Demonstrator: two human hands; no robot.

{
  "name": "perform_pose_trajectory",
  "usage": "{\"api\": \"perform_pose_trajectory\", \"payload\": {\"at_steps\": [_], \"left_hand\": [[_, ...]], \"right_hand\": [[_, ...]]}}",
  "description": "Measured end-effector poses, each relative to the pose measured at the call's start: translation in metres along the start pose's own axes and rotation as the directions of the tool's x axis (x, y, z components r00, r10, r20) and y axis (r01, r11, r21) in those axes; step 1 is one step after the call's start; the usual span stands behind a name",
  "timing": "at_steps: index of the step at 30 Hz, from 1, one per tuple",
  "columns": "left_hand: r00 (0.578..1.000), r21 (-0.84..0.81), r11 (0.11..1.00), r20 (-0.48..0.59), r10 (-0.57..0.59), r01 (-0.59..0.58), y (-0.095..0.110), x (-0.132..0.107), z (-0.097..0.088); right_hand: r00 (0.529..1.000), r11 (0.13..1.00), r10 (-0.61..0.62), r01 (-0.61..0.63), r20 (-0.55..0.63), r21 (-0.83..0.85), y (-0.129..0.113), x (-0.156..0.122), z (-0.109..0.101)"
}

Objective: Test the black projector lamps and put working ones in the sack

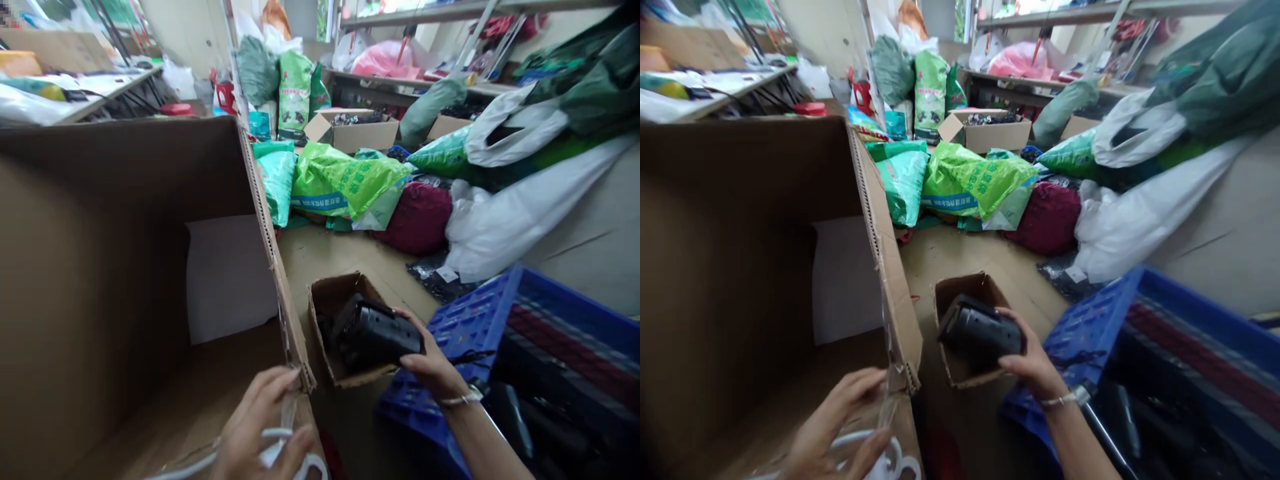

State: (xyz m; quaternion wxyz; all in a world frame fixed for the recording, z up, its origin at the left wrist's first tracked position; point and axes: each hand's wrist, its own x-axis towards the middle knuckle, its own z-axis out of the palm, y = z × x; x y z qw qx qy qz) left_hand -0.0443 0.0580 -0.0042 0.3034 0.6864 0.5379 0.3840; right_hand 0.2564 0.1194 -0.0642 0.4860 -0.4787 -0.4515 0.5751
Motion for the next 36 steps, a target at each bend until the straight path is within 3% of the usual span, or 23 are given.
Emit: {"api": "perform_pose_trajectory", "payload": {"at_steps": [4, 7, 10, 15, 18, 24, 30, 33, 36], "left_hand": [[0.965, 0.014, 0.996, 0.249, 0.085, -0.091, 0.052, 0.024, -0.001], [0.942, 0.051, 0.995, 0.329, 0.064, -0.085, 0.071, 0.021, -0.002], [0.956, 0.139, 0.983, 0.282, 0.079, -0.122, 0.077, 0.0, -0.004], [0.928, 0.306, 0.876, 0.123, 0.353, -0.374, 0.08, -0.04, -0.006], [0.932, 0.31, 0.881, 0.063, 0.357, -0.358, 0.081, -0.05, -0.012], [0.986, 0.123, 0.979, 0.058, 0.157, -0.163, 0.076, -0.061, -0.032], [0.999, 0.15, 0.988, 0.014, 0.034, -0.035, 0.074, -0.076, -0.061], [0.999, 0.201, 0.979, -0.001, 0.042, -0.041, 0.072, -0.083, -0.067], [0.987, 0.305, 0.942, -0.034, 0.158, -0.141, 0.07, -0.092, -0.064]], "right_hand": [[0.98, 0.996, -0.091, 0.092, 0.175, 0.003, -0.029, -0.045, 0.023], [0.978, 0.98, -0.166, 0.178, 0.125, -0.088, -0.036, -0.07, 0.041], [0.969, 0.928, -0.246, 0.226, -0.032, -0.295, -0.04, -0.092, 0.061], [0.868, 0.835, -0.464, 0.361, -0.179, -0.416, -0.05, -0.115, 0.093], [0.852, 0.797, -0.499, 0.378, -0.16, -0.472, -0.054, -0.119, 0.105], [0.885, 0.783, -0.465, 0.414, 0.004, -0.464, -0.057, -0.122, 0.111], [0.9, 0.793, -0.401, 0.434, 0.171, -0.426, -0.062, -0.125, 0.125], [0.925, 0.831, -0.338, 0.38, 0.174, -0.407, -0.063, -0.124, 0.136], [0.944, 0.872, -0.286, 0.327, 0.164, -0.364, -0.063, -0.125, 0.146]]}}
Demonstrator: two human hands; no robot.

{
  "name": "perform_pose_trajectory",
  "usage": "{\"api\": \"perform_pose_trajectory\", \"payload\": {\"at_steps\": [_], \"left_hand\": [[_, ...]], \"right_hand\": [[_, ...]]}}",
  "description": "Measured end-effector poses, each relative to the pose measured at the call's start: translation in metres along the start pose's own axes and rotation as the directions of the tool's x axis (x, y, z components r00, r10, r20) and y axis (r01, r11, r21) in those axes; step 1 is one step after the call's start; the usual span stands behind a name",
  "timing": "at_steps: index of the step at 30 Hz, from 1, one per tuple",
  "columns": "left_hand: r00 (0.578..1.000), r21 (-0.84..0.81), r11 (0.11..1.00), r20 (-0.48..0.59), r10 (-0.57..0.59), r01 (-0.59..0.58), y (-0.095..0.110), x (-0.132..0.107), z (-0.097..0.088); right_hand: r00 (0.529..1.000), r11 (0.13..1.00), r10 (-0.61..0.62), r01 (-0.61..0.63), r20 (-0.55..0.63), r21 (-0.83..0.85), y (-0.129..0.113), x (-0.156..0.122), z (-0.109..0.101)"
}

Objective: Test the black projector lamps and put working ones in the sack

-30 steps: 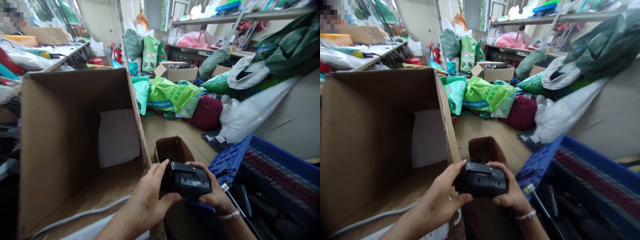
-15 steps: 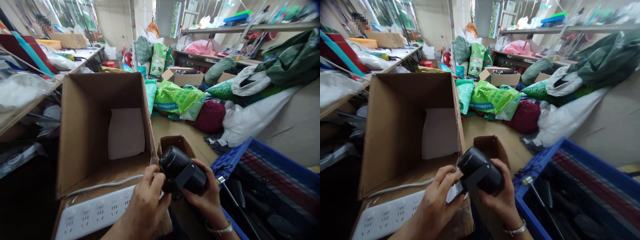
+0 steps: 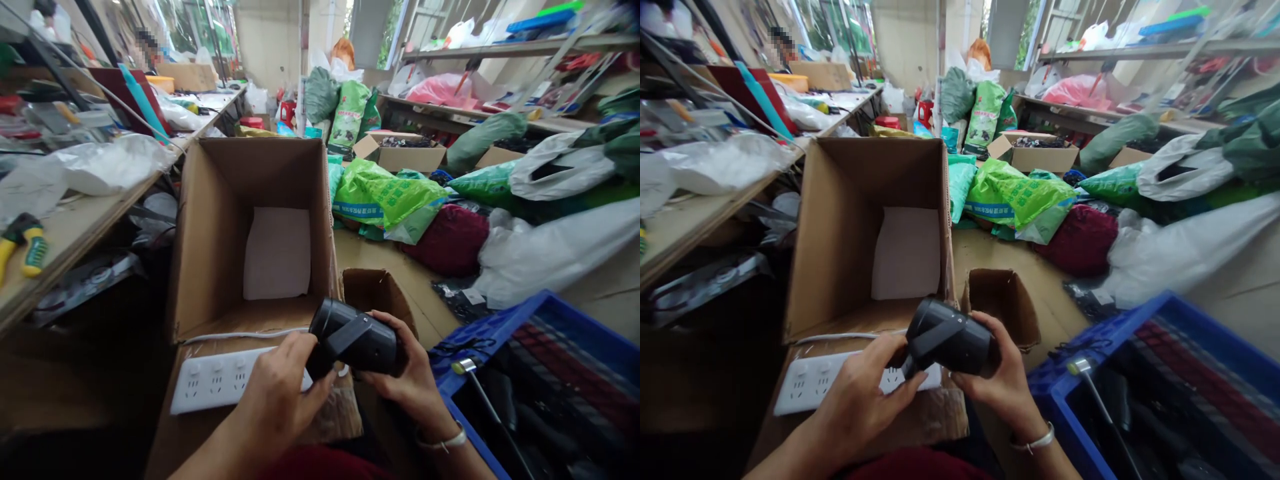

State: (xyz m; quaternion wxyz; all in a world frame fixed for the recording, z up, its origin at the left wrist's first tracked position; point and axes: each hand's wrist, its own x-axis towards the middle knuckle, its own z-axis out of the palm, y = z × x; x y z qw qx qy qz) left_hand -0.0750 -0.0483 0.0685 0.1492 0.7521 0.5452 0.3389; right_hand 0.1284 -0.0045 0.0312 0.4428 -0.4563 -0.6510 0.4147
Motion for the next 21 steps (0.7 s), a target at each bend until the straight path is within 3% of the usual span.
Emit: {"api": "perform_pose_trajectory", "payload": {"at_steps": [2, 4, 7, 9, 11, 13, 17, 19, 21], "left_hand": [[0.996, 0.072, 0.995, -0.044, 0.075, -0.071, 0.002, -0.006, 0.005], [0.998, 0.041, 0.998, -0.039, 0.039, -0.038, 0.004, -0.011, 0.008], [0.973, -0.175, 0.958, 0.086, -0.216, 0.228, 0.002, -0.012, 0.002], [0.914, -0.283, 0.871, 0.181, -0.363, 0.402, -0.003, -0.011, -0.008], [0.859, -0.321, 0.798, 0.249, -0.448, 0.51, -0.012, -0.011, -0.018], [0.814, -0.32, 0.752, 0.302, -0.496, 0.577, -0.023, -0.014, -0.026], [0.769, -0.364, 0.678, 0.351, -0.535, 0.638, -0.039, -0.022, -0.027], [0.768, -0.431, 0.635, 0.36, -0.53, 0.641, -0.042, -0.024, -0.025], [0.765, -0.475, 0.599, 0.369, -0.528, 0.644, -0.042, -0.023, -0.025]], "right_hand": [[1.0, 1.0, 0.006, -0.006, -0.026, -0.007, -0.003, -0.002, 0.006], [0.997, 0.996, 0.001, -0.008, -0.083, -0.088, -0.006, -0.006, 0.012], [0.997, 0.987, 0.042, -0.052, -0.07, -0.151, -0.008, -0.01, 0.013], [0.993, 0.994, 0.107, -0.108, 0.054, 0.006, -0.001, -0.008, 0.006], [0.978, 0.959, 0.142, -0.174, 0.151, 0.222, 0.017, -0.002, -0.009], [0.976, 0.918, 0.186, -0.214, 0.114, 0.334, 0.043, 0.005, -0.029], [0.949, 0.924, 0.313, -0.296, -0.035, 0.24, 0.094, 0.003, -0.058], [0.939, 0.927, 0.34, -0.344, 0.054, 0.149, 0.109, -0.009, -0.053], [0.923, 0.933, 0.34, -0.355, 0.181, 0.061, 0.119, -0.024, -0.034]]}}
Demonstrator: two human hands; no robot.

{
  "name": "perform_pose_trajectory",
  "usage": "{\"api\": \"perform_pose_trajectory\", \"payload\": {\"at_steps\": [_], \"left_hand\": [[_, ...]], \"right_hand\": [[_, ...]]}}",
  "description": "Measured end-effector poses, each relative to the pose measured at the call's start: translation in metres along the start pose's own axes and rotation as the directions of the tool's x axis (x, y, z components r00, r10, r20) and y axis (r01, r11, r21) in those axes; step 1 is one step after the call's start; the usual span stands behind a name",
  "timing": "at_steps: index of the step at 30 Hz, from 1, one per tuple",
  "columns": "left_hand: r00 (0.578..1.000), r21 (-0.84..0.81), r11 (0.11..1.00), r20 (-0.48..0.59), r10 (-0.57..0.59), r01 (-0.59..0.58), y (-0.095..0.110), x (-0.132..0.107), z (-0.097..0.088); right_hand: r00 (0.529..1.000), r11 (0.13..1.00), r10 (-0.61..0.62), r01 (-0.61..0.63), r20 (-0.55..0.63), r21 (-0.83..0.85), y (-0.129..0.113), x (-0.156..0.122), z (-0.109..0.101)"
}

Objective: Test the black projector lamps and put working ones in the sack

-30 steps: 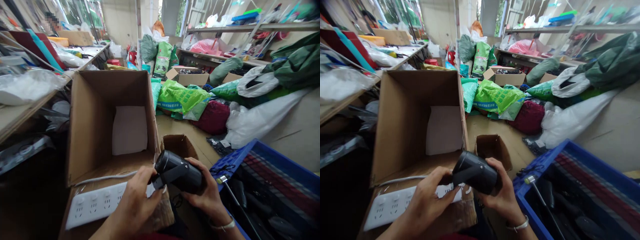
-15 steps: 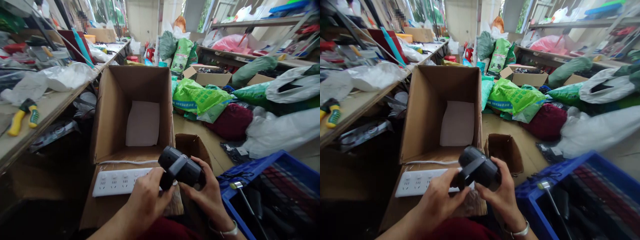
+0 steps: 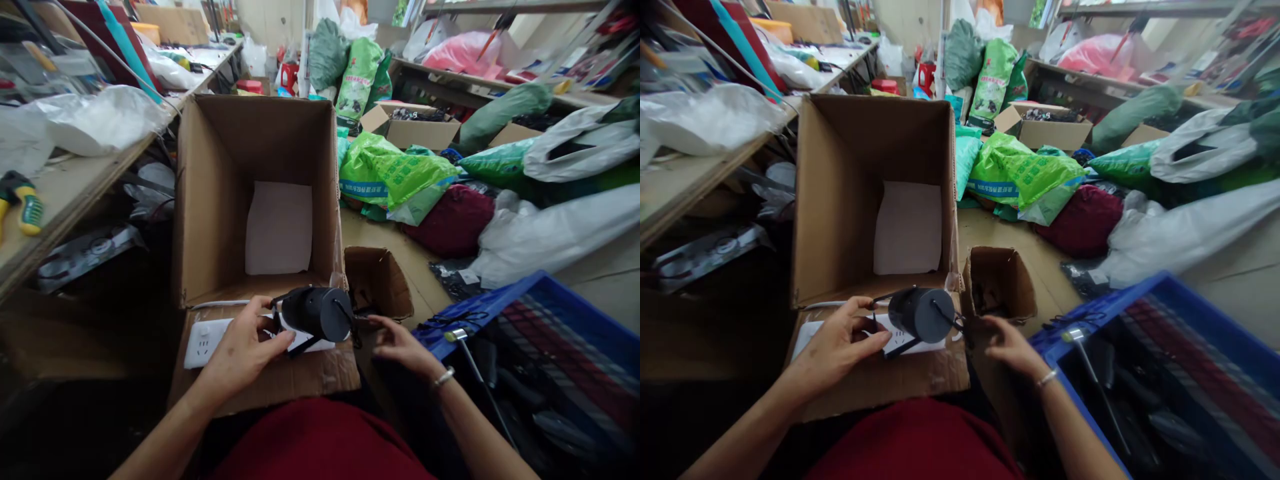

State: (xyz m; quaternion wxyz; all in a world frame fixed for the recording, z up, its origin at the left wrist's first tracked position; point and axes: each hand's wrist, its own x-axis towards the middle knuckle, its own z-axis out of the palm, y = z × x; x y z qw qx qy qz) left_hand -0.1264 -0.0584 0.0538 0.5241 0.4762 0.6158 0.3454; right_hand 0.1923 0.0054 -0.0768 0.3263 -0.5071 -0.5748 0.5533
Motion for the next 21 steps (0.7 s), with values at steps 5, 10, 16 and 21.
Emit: {"api": "perform_pose_trajectory", "payload": {"at_steps": [5, 10, 16, 21], "left_hand": [[0.999, -0.085, 0.996, 0.032, -0.005, 0.007, 0.015, 0.0, 0.002], [1.0, -0.173, 0.985, 0.0, 0.005, -0.005, 0.024, -0.004, -0.006], [0.975, -0.393, 0.916, -0.223, -0.014, -0.076, 0.011, -0.011, -0.036], [0.939, -0.536, 0.829, -0.343, -0.041, -0.159, -0.001, -0.022, -0.052]], "right_hand": [[0.994, 0.986, -0.099, 0.104, 0.044, -0.134, 0.031, 0.001, 0.058], [0.987, 0.965, -0.155, 0.143, -0.04, -0.219, 0.032, 0.018, 0.049], [0.972, 0.964, -0.183, 0.149, -0.145, -0.221, -0.043, 0.012, 0.031], [0.951, 0.93, -0.295, 0.308, 0.09, -0.203, -0.088, 0.011, 0.069]]}}
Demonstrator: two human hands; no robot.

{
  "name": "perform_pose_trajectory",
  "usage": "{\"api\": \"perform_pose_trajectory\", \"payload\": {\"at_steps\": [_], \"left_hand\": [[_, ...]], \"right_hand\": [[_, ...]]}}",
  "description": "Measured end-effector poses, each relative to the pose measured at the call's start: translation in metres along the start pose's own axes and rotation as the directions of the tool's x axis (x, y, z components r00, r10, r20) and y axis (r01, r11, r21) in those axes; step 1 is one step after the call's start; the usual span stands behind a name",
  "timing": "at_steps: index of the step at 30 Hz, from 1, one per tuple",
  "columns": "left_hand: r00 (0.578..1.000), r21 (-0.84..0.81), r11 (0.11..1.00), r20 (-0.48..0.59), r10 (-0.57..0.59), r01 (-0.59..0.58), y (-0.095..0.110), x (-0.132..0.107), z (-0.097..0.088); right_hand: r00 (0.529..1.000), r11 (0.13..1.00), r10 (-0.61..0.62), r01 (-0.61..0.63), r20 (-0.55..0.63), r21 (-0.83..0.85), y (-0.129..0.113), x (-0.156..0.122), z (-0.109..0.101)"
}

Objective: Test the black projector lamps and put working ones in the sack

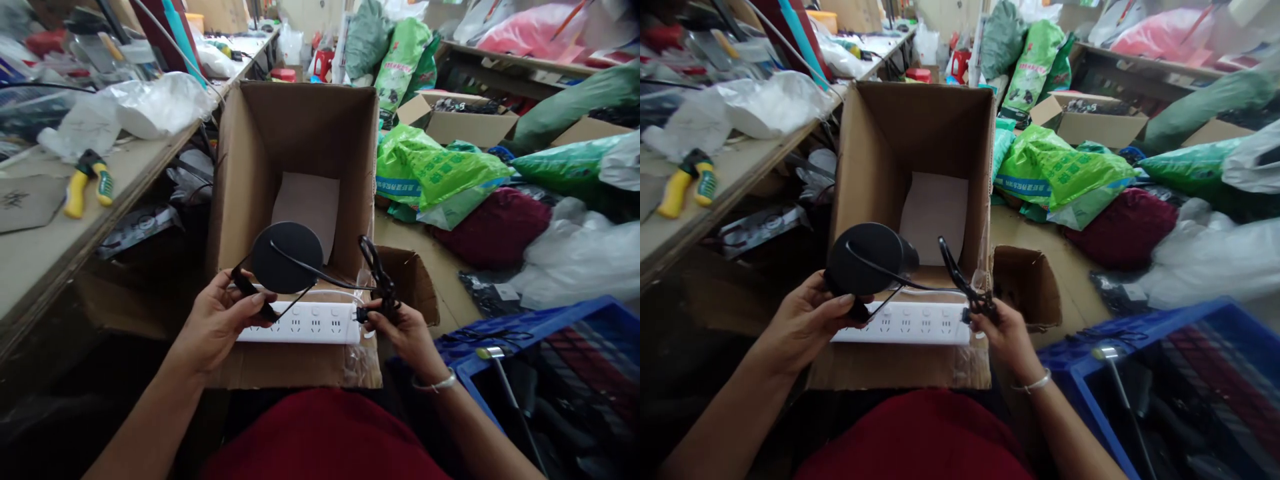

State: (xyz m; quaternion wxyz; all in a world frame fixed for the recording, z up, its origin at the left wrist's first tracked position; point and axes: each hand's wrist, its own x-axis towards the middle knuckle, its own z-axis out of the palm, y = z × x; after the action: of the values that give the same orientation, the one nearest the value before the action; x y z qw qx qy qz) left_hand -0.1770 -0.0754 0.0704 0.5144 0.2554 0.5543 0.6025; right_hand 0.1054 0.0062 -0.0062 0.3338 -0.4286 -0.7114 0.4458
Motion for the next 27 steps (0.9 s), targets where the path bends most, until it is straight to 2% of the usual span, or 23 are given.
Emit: {"api": "perform_pose_trajectory", "payload": {"at_steps": [5, 12, 16, 18, 22, 27], "left_hand": [[0.999, -0.056, 0.998, -0.046, 0.008, -0.011, -0.005, 0.0, -0.012], [0.999, -0.145, 0.989, -0.034, 0.007, -0.011, -0.016, 0.01, -0.016], [0.999, -0.167, 0.986, -0.014, 0.03, -0.032, -0.016, 0.025, -0.013], [0.999, -0.169, 0.984, -0.011, 0.053, -0.054, -0.012, 0.036, -0.01], [0.994, -0.164, 0.981, 0.008, 0.106, -0.103, -0.002, 0.061, -0.004], [0.988, -0.133, 0.982, 0.054, 0.144, -0.136, 0.009, 0.079, 0.006]], "right_hand": [[0.99, 0.978, -0.138, 0.138, 0.007, -0.158, 0.005, 0.005, 0.032], [0.95, 0.893, -0.307, 0.309, 0.059, -0.328, 0.009, 0.0, 0.045], [0.916, 0.825, -0.365, 0.401, 0.165, -0.399, 0.007, 0.001, 0.055], [0.911, 0.802, -0.367, 0.412, 0.187, -0.431, 0.007, 0.001, 0.061], [0.93, 0.789, -0.324, 0.367, 0.173, -0.492, 0.01, -0.001, 0.067], [0.949, 0.806, -0.297, 0.31, 0.108, -0.504, 0.022, -0.007, 0.07]]}}
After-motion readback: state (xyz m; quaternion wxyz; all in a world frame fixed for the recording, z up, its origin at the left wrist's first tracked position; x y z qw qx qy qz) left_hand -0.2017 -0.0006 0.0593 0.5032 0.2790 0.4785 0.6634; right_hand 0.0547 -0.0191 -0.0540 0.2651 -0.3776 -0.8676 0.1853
